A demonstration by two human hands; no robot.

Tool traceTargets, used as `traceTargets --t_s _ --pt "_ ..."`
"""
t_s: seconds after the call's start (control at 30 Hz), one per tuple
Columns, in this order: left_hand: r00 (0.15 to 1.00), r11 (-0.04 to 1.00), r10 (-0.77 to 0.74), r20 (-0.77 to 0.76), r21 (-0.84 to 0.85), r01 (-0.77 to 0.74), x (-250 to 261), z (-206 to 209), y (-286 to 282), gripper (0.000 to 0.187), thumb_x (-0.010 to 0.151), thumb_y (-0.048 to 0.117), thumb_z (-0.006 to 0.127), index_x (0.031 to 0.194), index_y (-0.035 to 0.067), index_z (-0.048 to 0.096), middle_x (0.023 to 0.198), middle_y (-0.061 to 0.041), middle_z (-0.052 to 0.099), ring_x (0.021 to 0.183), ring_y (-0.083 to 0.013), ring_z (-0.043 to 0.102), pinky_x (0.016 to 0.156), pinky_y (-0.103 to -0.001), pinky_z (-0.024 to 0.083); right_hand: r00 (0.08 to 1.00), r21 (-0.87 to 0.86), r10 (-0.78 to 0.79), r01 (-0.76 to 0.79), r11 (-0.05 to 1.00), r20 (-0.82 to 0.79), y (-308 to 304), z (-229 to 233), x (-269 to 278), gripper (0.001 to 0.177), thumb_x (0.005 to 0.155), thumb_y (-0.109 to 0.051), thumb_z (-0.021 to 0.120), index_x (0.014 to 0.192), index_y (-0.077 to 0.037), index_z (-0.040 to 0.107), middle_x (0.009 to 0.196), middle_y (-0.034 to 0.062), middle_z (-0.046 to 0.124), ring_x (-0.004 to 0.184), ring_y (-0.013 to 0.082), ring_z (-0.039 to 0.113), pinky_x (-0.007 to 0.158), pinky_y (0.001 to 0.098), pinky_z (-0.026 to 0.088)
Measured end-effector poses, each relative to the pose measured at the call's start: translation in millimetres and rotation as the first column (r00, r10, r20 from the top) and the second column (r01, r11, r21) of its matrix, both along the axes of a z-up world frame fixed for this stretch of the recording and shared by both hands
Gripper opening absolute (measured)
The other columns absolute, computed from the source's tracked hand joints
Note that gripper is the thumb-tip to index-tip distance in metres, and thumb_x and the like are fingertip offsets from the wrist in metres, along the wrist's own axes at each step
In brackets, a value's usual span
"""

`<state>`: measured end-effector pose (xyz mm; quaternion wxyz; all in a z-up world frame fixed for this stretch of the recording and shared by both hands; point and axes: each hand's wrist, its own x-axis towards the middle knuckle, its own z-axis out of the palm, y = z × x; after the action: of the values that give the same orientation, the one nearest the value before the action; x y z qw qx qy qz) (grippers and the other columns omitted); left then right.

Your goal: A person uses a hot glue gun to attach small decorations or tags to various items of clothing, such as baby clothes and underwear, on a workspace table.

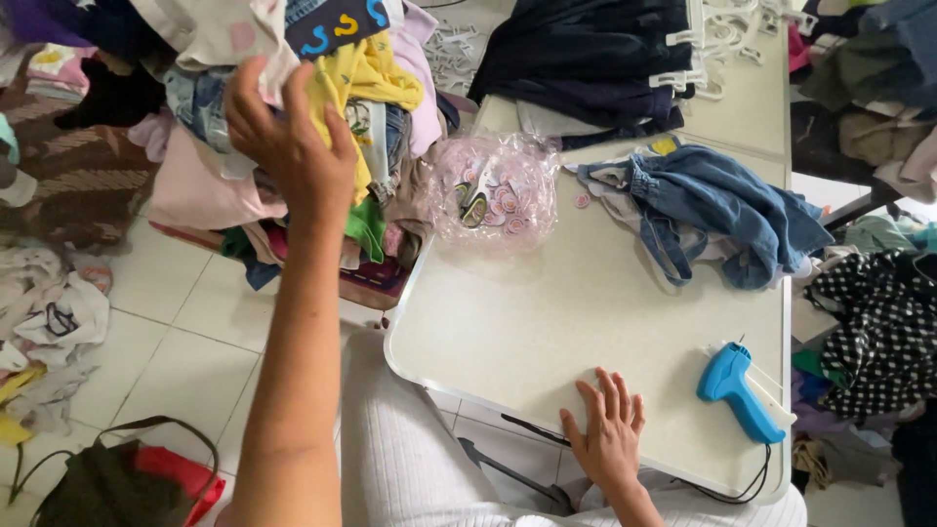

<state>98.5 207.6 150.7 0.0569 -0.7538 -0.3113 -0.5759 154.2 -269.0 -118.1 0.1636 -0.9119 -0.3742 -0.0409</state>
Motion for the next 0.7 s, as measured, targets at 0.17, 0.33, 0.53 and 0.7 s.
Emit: traceTargets --t_s 0.17,0.33,0.53,0.7 --pt "0.968 0.991 0.119 -0.22 -0.029 -0.128 -19 20 79 0.06 0.09 0.037 0.104 0.121 0.011 0.059 0.141 -0.017 0.036 0.131 -0.0399 0.035 0.1 -0.065 0.035 1.0 -0.024 -0.009 0.008 1.0 -0.022 -2 -3 1 0.046 0.094 -0.057 0.049 0.13 -0.029 0.057 0.158 0.0008 0.043 0.155 0.0261 0.028 0.123 0.0545 0.016" --pt "0.88 0.981 0.075 -0.469 -0.126 -0.15 -15 33 148 0.027 0.104 0.035 0.074 0.106 0.013 0.057 0.106 -0.011 0.061 0.106 -0.0384 0.055 0.095 -0.059 0.028 0.996 -0.068 -0.039 0.033 0.997 -0.084 -2 -9 5 0.047 0.094 -0.058 0.048 0.131 -0.031 0.056 0.16 -0.0012 0.04 0.156 0.0249 0.026 0.123 0.0549 0.016" --pt "0.563 0.443 -0.709 0.425 -0.353 0.824 -38 135 71 0.028 0.113 0.028 0.049 0.132 0.012 0.061 0.11 0.0 0.064 0.089 -0.0101 0.052 0.077 -0.029 0.041 0.966 -0.064 0.004 -0.021 0.998 -0.258 -2 2 17 0.048 0.092 -0.055 0.056 0.133 -0.031 0.055 0.161 0.0011 0.034 0.157 0.0303 0.019 0.122 0.0618 0.013" --pt "0.044 -0.142 -0.878 0.477 -0.347 0.927 -44 148 -72 0.013 0.114 0.027 0.046 0.113 0.016 0.052 0.095 0.001 0.054 0.073 -0.0088 0.05 0.059 -0.021 0.046 0.628 0.334 0.248 0.021 0.942 -0.738 38 120 7 0.064 0.09 -0.033 0.07 0.146 -0.015 0.045 0.152 0.0088 0.055 0.141 0.0257 0.055 0.117 0.0453 0.041"
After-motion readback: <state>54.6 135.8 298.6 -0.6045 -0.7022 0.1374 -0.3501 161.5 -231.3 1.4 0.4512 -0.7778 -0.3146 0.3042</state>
